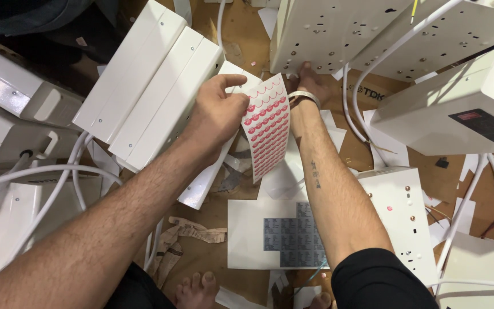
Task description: The person applies circular and rectangular labels to white electronic power distribution boxes on a production floor.
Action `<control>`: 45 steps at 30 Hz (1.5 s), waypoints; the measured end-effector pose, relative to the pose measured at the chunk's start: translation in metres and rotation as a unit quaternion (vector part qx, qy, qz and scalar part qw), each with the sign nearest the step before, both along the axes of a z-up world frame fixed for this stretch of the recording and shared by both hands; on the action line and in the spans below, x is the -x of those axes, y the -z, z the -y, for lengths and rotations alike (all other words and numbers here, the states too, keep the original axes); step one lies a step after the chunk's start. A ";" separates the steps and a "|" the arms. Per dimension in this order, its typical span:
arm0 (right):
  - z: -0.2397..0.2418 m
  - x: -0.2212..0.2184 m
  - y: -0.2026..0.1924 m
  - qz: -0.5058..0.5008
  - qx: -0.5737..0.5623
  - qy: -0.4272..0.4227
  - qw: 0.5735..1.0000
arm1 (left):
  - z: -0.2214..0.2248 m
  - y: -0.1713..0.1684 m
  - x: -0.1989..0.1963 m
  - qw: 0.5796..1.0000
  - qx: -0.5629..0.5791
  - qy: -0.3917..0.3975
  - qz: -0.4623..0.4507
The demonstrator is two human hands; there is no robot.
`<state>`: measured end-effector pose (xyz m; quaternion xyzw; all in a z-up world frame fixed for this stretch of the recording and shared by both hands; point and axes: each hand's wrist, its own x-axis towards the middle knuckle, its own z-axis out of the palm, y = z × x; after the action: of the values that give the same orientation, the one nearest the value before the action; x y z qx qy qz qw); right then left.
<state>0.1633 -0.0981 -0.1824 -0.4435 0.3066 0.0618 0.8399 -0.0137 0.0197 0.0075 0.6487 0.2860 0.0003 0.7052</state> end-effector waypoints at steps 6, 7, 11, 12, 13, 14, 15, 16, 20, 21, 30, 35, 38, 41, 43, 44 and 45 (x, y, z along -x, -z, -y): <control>0.008 -0.003 0.027 -0.016 0.029 -0.004 0.999 | 0.000 -0.001 0.000 1.000 -0.004 -0.003 -0.003; 0.010 -0.004 0.030 -0.016 0.030 -0.004 0.999 | 0.000 -0.001 0.000 1.000 -0.003 -0.003 -0.002; 0.017 -0.013 0.060 0.016 -0.023 0.001 1.000 | 0.001 -0.005 -0.003 1.000 -0.004 -0.006 -0.009; 0.020 -0.016 0.074 0.022 0.015 -0.007 1.000 | 0.002 -0.005 -0.003 1.000 -0.004 -0.009 -0.014; 0.022 -0.016 0.075 0.023 0.016 -0.007 1.000 | 0.003 -0.004 -0.004 1.000 -0.002 -0.008 -0.013; 0.022 -0.015 0.076 0.069 0.112 -0.022 0.991 | 0.003 -0.003 -0.004 1.000 -0.003 -0.008 -0.011; 0.022 -0.013 0.077 0.114 0.207 -0.038 0.971 | 0.003 -0.002 -0.004 1.000 -0.005 -0.007 -0.009; 0.021 -0.012 0.068 0.115 0.207 -0.037 0.971 | 0.004 -0.004 -0.003 1.000 -0.005 -0.006 -0.008; 0.015 -0.011 0.030 0.164 0.225 -0.066 0.958 | 0.004 -0.007 0.002 1.000 -0.017 0.005 0.010; 0.013 -0.011 0.021 0.118 0.211 -0.072 0.968 | 0.004 -0.006 0.004 1.000 -0.006 0.003 0.030; 0.039 0.006 -0.023 0.068 0.096 -0.214 0.970 | 0.004 -0.015 0.005 0.994 -0.051 0.038 0.085; 0.046 0.050 -0.125 0.079 -0.018 -0.331 0.940 | -0.001 -0.005 0.002 0.991 -0.085 0.033 0.100; 0.061 0.067 -0.159 0.163 -0.046 -0.463 0.870 | -0.001 -0.007 0.001 0.990 -0.105 0.029 0.095; 0.071 0.077 -0.170 0.234 0.013 -0.504 0.831 | 0.003 -0.011 -0.004 0.996 -0.034 0.015 0.080; 0.076 0.080 -0.173 0.254 0.045 -0.495 0.830 | 0.007 -0.013 -0.006 0.997 0.042 0.001 0.067; 0.078 0.081 -0.171 0.267 0.045 -0.449 0.852 | 0.008 -0.012 -0.005 0.995 0.062 0.013 0.075; 0.080 0.081 -0.170 0.280 0.043 -0.401 0.871 | 0.010 -0.012 -0.004 0.993 0.083 0.026 0.084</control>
<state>0.0820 -0.1779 -0.0122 -0.5632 -0.1430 0.2535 0.7734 -0.0100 0.0100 0.0197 0.5931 0.2078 0.0131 0.7777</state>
